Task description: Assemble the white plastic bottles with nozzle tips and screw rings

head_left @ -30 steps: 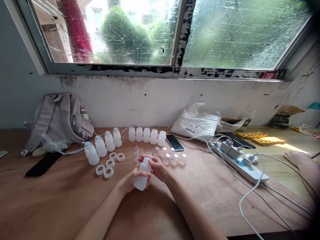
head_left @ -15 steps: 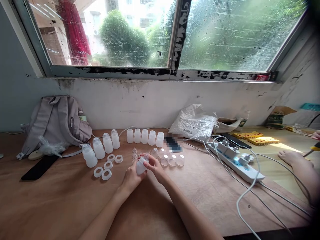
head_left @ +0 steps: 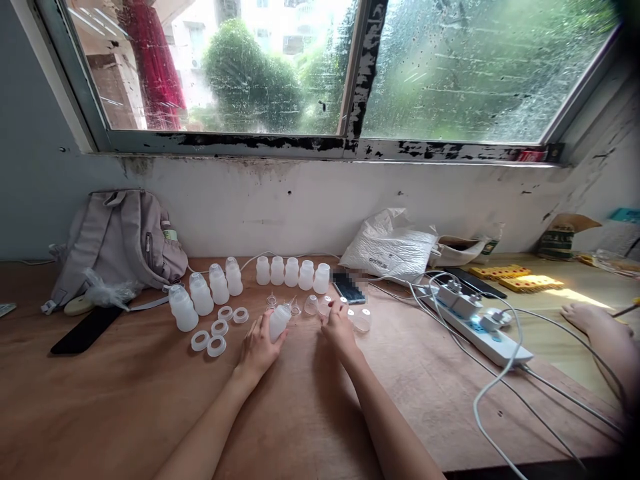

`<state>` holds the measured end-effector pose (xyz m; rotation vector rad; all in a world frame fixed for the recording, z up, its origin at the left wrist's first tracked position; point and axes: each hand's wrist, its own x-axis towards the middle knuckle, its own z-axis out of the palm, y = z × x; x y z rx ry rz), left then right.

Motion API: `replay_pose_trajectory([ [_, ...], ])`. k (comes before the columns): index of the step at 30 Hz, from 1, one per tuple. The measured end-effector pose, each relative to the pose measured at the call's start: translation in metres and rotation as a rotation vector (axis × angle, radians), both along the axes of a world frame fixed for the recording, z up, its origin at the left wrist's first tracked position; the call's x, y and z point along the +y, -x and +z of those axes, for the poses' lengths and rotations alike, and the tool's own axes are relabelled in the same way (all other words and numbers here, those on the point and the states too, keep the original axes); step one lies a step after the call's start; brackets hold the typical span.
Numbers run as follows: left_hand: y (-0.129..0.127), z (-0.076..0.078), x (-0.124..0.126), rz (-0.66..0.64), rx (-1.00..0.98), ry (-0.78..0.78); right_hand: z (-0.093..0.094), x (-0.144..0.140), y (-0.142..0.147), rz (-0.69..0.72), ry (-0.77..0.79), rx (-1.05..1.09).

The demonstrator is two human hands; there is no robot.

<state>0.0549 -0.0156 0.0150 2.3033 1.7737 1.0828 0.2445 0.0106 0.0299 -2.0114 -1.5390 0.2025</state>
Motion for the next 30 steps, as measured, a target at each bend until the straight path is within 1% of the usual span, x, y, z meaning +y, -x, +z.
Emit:
replay_pose_trajectory([
  [1,0.000,-0.001,0.000,0.000,0.004,0.000,-0.003,0.001,0.000,0.040,-0.002,0.024],
  [5,0.001,-0.002,0.001,-0.011,0.038,-0.009,-0.014,0.006,0.003,0.203,-0.093,0.188],
  [8,0.003,-0.001,0.002,-0.013,0.060,-0.033,-0.016,0.008,0.005,0.244,-0.107,0.335],
  [10,0.004,0.001,0.002,-0.006,0.063,-0.041,-0.012,0.009,0.006,0.231,-0.144,0.523],
  [13,0.006,0.001,0.003,0.005,0.054,-0.033,-0.002,0.007,0.010,0.218,-0.235,0.930],
  [14,0.006,0.001,0.004,0.008,0.048,-0.031,0.001,0.005,0.011,0.243,-0.252,1.041],
  [16,0.006,-0.001,0.005,0.006,0.028,-0.031,0.005,0.002,0.016,0.328,-0.252,1.162],
  [18,0.007,-0.003,0.006,0.000,0.006,-0.033,0.006,-0.002,0.021,0.397,-0.223,1.172],
  [20,0.007,-0.005,0.007,-0.003,-0.002,-0.031,0.005,-0.005,0.026,0.431,-0.195,1.140],
  [25,0.005,-0.006,0.007,-0.014,0.008,-0.042,0.000,-0.008,0.034,0.474,-0.178,1.096],
  [30,0.004,-0.004,0.004,-0.025,0.011,-0.032,0.000,-0.010,0.037,0.507,-0.168,1.078],
])
